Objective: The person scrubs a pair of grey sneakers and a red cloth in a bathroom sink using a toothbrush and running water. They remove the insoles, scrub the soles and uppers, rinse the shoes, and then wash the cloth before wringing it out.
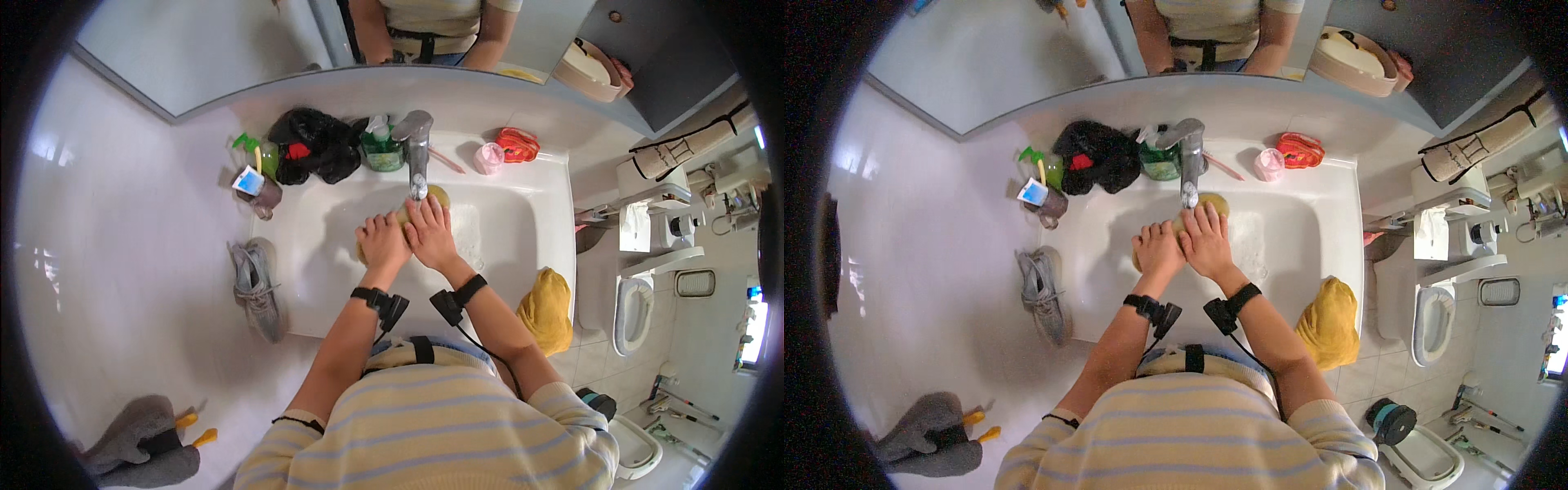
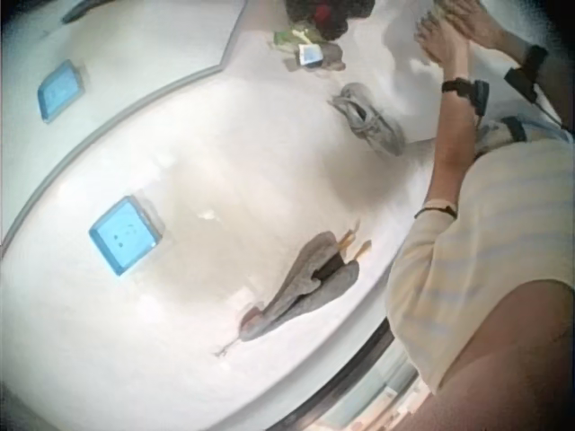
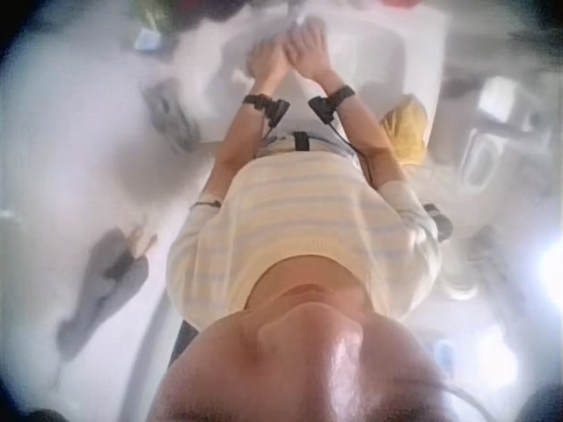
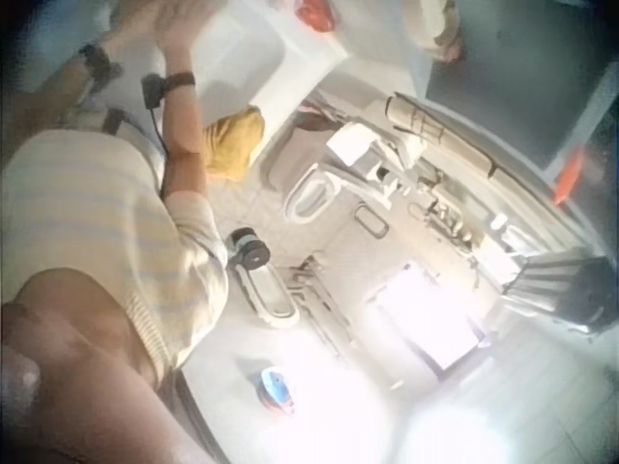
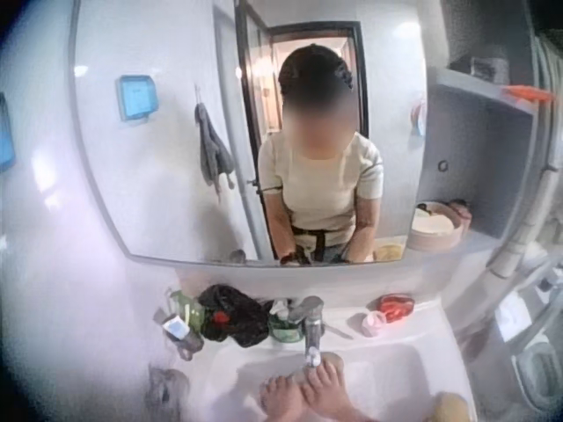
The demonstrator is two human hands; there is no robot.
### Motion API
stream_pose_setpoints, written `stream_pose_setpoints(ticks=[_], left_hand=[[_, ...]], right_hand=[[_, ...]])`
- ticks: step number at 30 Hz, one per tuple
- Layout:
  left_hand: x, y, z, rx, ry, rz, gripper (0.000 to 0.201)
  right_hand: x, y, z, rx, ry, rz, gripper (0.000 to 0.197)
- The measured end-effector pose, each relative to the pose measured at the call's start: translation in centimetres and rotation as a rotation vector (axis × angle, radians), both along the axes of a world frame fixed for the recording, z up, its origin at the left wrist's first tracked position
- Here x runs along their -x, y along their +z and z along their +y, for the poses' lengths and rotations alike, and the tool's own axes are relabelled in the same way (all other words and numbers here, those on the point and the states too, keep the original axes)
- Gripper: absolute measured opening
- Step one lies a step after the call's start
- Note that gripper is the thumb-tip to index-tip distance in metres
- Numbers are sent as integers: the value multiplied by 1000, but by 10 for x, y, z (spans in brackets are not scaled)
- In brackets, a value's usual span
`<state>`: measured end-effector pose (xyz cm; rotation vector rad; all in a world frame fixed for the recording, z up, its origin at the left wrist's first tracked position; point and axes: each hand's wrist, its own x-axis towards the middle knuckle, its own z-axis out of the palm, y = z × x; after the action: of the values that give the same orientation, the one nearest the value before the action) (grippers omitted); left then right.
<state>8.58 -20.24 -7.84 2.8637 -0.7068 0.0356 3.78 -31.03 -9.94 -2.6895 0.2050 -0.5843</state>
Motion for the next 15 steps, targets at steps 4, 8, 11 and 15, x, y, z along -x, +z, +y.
stream_pose_setpoints(ticks=[4, 8, 11, 15], left_hand=[[4, 9, 19, 5, 62, 86, 49], [14, 14, 37, 34, 41, 92, 54], [22, 17, 51, 39, 46, 119, 56], [29, 15, 52, 92, 87, 144, 58]], right_hand=[[-20, 2, -6, -168, 10, 115, 45], [-31, -25, -15, -436, -105, 118, 37], [-25, -2, -34, -884, -141, 344, 27], [-35, 45, -53, -1550, -97, 86, 29]])
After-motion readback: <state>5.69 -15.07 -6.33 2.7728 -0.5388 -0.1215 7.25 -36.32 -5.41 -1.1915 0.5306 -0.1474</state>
